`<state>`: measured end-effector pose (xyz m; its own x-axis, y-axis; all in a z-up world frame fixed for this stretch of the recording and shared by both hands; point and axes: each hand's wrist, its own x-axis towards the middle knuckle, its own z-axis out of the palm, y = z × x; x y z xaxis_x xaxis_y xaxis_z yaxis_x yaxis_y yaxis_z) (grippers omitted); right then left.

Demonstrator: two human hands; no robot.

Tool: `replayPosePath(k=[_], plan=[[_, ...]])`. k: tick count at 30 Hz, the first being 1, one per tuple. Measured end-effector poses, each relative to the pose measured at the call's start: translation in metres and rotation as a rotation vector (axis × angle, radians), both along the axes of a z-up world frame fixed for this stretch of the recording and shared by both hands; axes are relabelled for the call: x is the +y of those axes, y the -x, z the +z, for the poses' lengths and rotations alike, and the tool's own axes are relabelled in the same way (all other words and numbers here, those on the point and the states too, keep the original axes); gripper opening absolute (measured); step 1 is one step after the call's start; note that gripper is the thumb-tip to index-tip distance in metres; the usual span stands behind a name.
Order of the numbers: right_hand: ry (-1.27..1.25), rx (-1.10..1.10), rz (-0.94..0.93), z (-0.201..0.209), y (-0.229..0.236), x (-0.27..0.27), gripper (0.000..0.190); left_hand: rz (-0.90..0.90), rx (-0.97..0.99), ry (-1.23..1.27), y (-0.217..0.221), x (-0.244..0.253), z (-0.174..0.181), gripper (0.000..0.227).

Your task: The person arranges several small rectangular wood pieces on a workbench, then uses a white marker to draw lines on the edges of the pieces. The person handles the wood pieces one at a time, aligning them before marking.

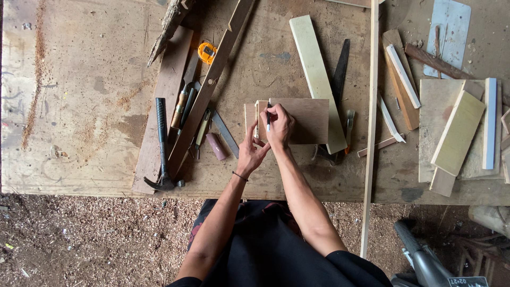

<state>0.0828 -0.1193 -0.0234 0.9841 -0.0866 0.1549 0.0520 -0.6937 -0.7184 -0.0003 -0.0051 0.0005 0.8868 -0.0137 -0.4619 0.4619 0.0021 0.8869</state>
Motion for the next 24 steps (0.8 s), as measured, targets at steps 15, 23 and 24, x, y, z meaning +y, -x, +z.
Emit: replayPosePath(k=[15,23,24], plan=[[0.011,-0.009,0.001,0.018,0.001,0.005,0.021,0.01,-0.018,-0.012,0.001,0.0,0.001,0.094],[-0.003,-0.009,0.0,0.006,0.0,0.002,0.02,0.0,-0.053,-0.037,0.001,-0.001,-0.004,0.094],[0.013,-0.014,-0.002,0.004,0.0,0.002,0.02,-0.003,-0.063,-0.042,0.001,-0.001,-0.005,0.094]])
